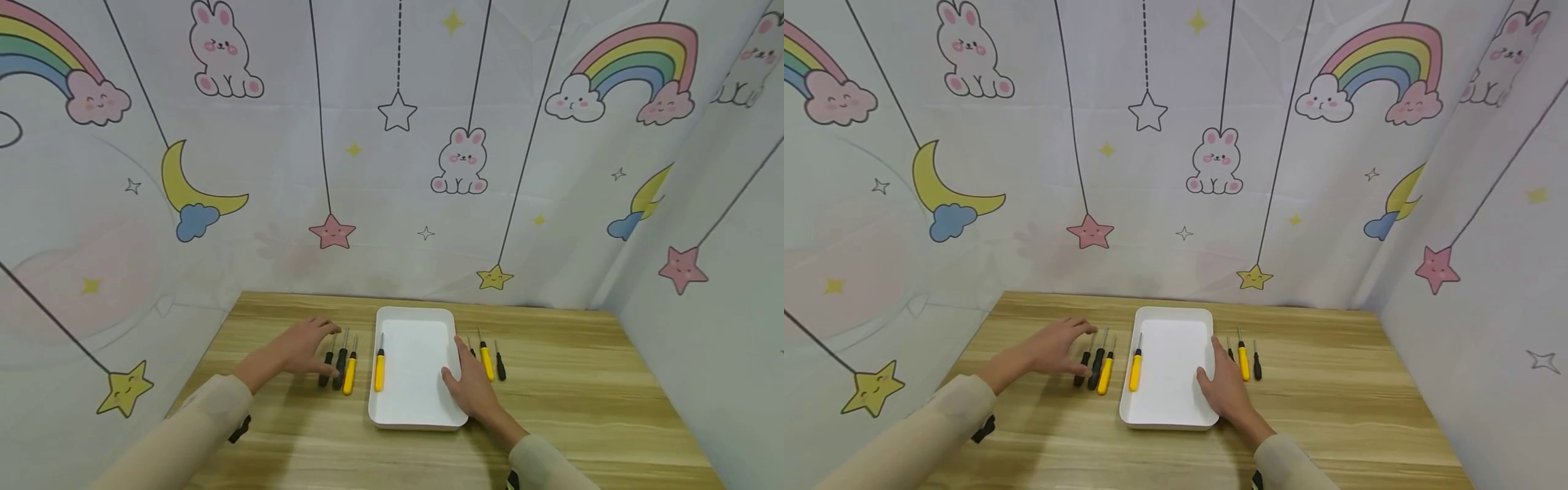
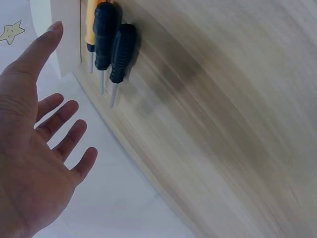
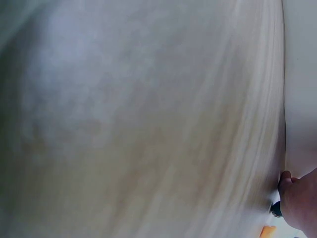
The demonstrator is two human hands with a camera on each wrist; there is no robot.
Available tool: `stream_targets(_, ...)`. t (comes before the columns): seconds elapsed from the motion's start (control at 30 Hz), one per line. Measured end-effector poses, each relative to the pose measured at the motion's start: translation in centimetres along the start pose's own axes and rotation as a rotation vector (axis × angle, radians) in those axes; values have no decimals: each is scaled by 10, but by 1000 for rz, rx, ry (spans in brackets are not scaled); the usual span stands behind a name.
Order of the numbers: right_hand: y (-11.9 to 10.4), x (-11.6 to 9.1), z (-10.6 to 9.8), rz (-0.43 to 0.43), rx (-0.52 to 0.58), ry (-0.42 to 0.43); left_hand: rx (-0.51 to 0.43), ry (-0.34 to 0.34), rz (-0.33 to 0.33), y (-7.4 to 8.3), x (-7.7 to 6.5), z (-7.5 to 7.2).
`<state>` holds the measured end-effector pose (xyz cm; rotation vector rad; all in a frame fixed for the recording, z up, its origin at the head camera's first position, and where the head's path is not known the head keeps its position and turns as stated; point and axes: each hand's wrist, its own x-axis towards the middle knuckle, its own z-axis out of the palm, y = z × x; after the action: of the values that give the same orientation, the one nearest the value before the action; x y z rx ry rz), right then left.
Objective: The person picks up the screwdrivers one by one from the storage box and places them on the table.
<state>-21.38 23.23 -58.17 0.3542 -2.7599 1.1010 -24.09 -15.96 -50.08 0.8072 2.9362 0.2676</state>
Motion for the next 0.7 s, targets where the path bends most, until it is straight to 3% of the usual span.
stream_targets(0.4, -1, -1, 3, 5, -6, 7, 6, 78, 13, 11, 4, -13)
stream_targets(0.7, -4, -4, 5, 11, -14, 18, -15, 82, 12, 14, 5, -16)
